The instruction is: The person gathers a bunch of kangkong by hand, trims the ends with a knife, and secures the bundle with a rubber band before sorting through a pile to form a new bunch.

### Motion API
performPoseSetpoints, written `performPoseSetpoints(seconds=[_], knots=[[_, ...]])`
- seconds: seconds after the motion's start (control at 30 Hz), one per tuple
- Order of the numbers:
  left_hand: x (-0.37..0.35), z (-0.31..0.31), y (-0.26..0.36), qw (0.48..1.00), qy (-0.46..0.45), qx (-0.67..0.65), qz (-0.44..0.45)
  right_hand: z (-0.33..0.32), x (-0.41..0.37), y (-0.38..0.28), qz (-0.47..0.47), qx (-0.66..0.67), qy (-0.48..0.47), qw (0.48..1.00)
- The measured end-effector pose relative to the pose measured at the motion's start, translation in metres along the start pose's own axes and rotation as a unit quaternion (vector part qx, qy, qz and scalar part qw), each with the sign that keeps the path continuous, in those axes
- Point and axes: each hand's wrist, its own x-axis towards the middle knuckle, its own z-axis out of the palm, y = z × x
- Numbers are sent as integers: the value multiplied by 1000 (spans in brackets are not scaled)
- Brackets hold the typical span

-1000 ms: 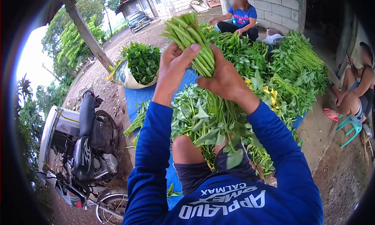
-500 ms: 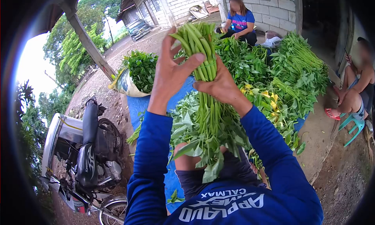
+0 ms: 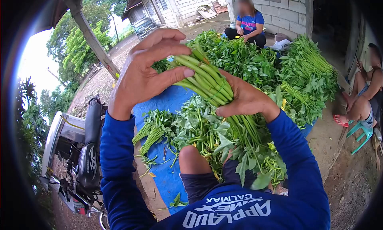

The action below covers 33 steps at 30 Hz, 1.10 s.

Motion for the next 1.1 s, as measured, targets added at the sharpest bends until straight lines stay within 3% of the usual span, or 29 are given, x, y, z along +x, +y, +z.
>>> performPoseSetpoints(seconds=[0.1, 0.2, 0.3, 0.33, 0.37, 0.43, 0.5, 0.53, 0.57, 0.63, 0.67, 0.73, 0.8, 0.87, 0.97, 1.03, 1.1], knots=[[-6, 7, 15, 999, 36, 22, -32, 4, -3, -3, 6, -27, 10, 1000], [-5, 17, 24, 963, 19, 65, -262, 12, 1, -4, -2, -115, 54, 992], [-14, 40, -25, 896, 73, -137, -417, 22, 9, -6, 16, -264, 125, 956], [-23, 57, -46, 924, 182, -97, -322, 24, 14, -3, 42, -304, 154, 939], [-29, 66, -43, 879, 255, -206, -347, 25, 18, 1, 69, -343, 184, 918], [-38, 83, -33, 740, 384, -409, -372, 31, 25, 0, 40, -349, 242, 904], [-40, 127, -20, 825, 239, -441, -262, 45, 33, -11, 64, -361, 284, 886], [-35, 146, -23, 818, 265, -427, -280, 44, 44, 20, -98, -368, 252, 890], [-30, 154, -38, 811, 295, -407, -299, 37, 49, 20, -118, -390, 206, 890], [-21, 126, -59, 759, 254, -518, -302, 13, 50, 16, -166, -422, 120, 883], [-23, 112, -66, 726, 228, -572, -305, 6, 46, 6, -132, -290, 136, 938], [-25, 90, -82, 763, 192, -549, -283, -15, 43, -21, -65, -24, 166, 984], [-23, 84, -77, 783, 151, -547, -256, -16, 48, -9, -48, -21, 187, 981], [-17, 87, -57, 797, 158, -517, -268, -1, 55, 11, -36, -32, 181, 982], [-5, 102, -30, 785, 216, -510, -279, 63, 69, 48, -194, -59, 224, 953], [-5, 110, -25, 757, 248, -532, -287, 60, 70, 53, -171, 24, 202, 964], [-11, 110, -33, 763, 239, -532, -278, 55, 64, 53, -131, 50, 200, 970]])
